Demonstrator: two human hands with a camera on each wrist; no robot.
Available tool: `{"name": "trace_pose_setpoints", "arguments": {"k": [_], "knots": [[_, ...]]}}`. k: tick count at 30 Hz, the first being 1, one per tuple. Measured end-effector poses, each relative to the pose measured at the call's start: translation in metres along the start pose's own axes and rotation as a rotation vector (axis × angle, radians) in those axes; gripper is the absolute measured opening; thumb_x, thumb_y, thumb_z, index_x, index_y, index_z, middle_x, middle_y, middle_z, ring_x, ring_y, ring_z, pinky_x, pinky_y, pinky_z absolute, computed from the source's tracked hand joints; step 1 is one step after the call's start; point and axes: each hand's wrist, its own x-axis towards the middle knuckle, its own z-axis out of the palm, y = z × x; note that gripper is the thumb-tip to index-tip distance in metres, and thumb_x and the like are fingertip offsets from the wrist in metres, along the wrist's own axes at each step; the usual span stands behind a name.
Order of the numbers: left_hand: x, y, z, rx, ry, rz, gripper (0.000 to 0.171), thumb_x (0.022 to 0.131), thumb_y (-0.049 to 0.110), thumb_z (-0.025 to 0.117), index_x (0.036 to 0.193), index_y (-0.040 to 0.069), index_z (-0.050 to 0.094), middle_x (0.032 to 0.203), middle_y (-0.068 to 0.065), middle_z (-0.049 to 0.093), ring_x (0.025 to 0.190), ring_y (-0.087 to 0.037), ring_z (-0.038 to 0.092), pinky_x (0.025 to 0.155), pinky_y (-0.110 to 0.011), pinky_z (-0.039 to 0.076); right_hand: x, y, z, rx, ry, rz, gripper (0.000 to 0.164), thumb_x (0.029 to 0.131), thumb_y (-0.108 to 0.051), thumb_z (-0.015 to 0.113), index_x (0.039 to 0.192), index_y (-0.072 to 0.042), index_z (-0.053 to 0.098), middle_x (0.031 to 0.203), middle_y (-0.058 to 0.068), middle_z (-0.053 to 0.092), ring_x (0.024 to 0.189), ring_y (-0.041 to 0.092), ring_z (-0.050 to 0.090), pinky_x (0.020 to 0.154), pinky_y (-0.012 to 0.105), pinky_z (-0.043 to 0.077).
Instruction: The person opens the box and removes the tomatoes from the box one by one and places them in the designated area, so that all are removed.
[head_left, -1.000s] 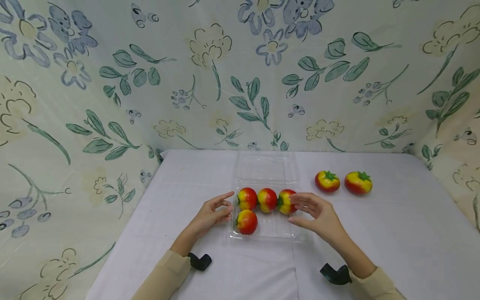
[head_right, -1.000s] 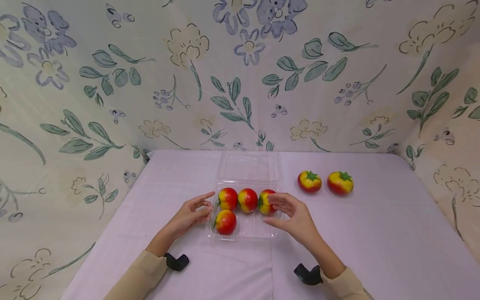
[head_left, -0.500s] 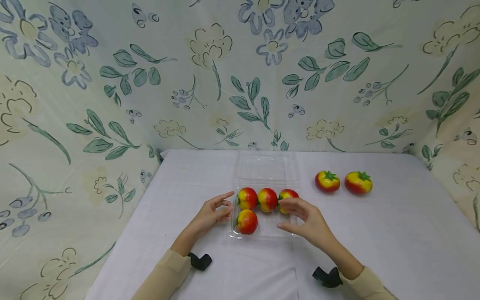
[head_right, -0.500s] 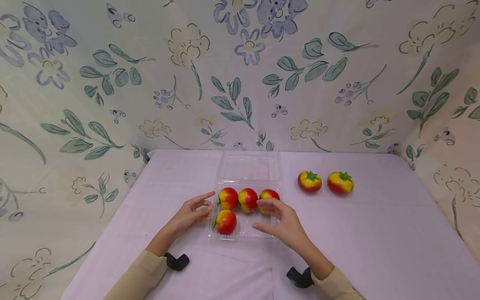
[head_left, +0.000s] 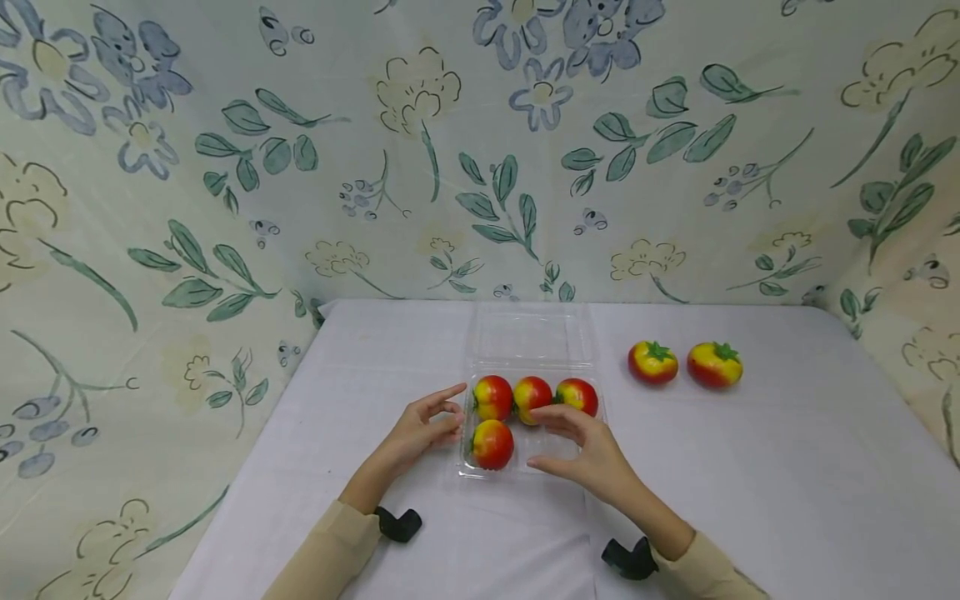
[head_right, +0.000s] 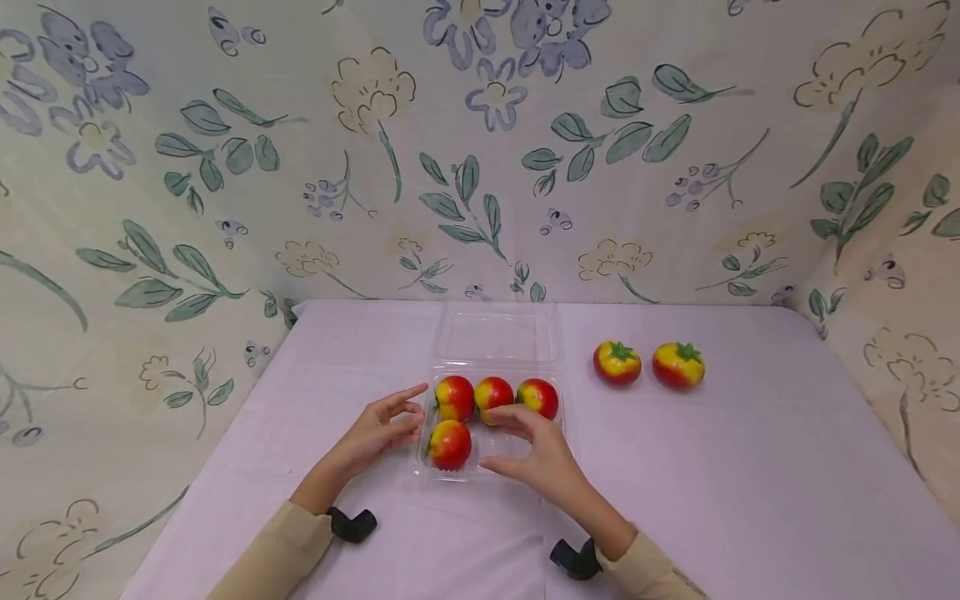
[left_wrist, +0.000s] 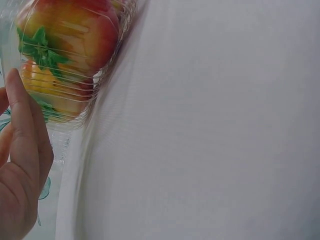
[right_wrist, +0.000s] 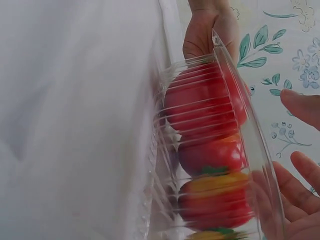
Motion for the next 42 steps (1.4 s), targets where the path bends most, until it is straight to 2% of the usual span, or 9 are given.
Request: {"name": "trace_pose_setpoints", "arguments": {"k": [4, 9, 16, 22, 31, 42], "knots": [[0.000, 0.000, 0.000, 0.002, -0.002, 0.007, 0.056, 0.096, 0.016, 0.068, 0.149, 0.016, 0.049, 0.110, -0.012, 0.056, 0.077, -0.017, 0.065, 0.080, -0.026, 0.057, 0.003, 0.000, 0.006, 0.017, -0.009, -0.038, 0.059, 0.074, -0.011, 0.089, 0.126, -0.002, 0.061, 0.125, 0.012, 0.065, 0.116, 0.039, 0.059, 0.099, 0.052, 0.047], [-0.001, 0.000, 0.000, 0.004, -0.003, 0.014, 0.056, 0.097, 0.015, 0.068, 0.149, 0.015, 0.049, 0.110, -0.012, 0.056, 0.077, -0.016, 0.065, 0.080, -0.025, 0.057, 0.006, 0.000, 0.014, -0.001, -0.006, -0.068, 0.057, 0.073, -0.008, 0.089, 0.124, -0.007, 0.063, 0.122, 0.005, 0.066, 0.114, 0.039, 0.060, 0.096, 0.052, 0.049], [-0.001, 0.000, 0.001, 0.015, 0.004, 0.014, 0.055, 0.097, 0.015, 0.067, 0.149, 0.014, 0.049, 0.110, -0.012, 0.056, 0.077, -0.016, 0.064, 0.080, -0.025, 0.057, 0.011, 0.000, 0.024, -0.067, -0.013, -0.080, 0.058, 0.074, -0.012, 0.089, 0.125, -0.005, 0.064, 0.124, 0.013, 0.065, 0.115, 0.028, 0.062, 0.096, 0.047, 0.051], [-0.002, 0.001, 0.001, 0.003, -0.006, 0.016, 0.055, 0.098, 0.015, 0.066, 0.150, 0.013, 0.047, 0.110, -0.012, 0.055, 0.077, -0.016, 0.065, 0.080, -0.025, 0.058, 0.014, 0.002, 0.030, -0.120, -0.017, -0.100, 0.058, 0.074, -0.014, 0.090, 0.125, -0.006, 0.064, 0.123, 0.007, 0.066, 0.115, 0.022, 0.062, 0.095, 0.041, 0.053], [-0.002, 0.000, 0.001, -0.004, -0.003, 0.018, 0.056, 0.097, 0.014, 0.067, 0.149, 0.014, 0.048, 0.110, -0.012, 0.056, 0.077, -0.015, 0.065, 0.080, -0.025, 0.057, 0.019, 0.006, 0.037, -0.144, -0.026, -0.149, 0.058, 0.074, -0.014, 0.090, 0.125, -0.005, 0.063, 0.122, 0.007, 0.066, 0.112, 0.026, 0.063, 0.092, 0.045, 0.054], [-0.003, 0.001, 0.002, -0.014, -0.003, 0.025, 0.056, 0.097, 0.013, 0.067, 0.149, 0.012, 0.048, 0.109, -0.012, 0.055, 0.076, -0.015, 0.065, 0.078, -0.024, 0.058, 0.023, 0.006, 0.043, -0.173, -0.035, -0.135, 0.060, 0.073, -0.013, 0.090, 0.125, -0.006, 0.062, 0.120, 0.007, 0.066, 0.112, 0.027, 0.063, 0.092, 0.044, 0.055]]}}
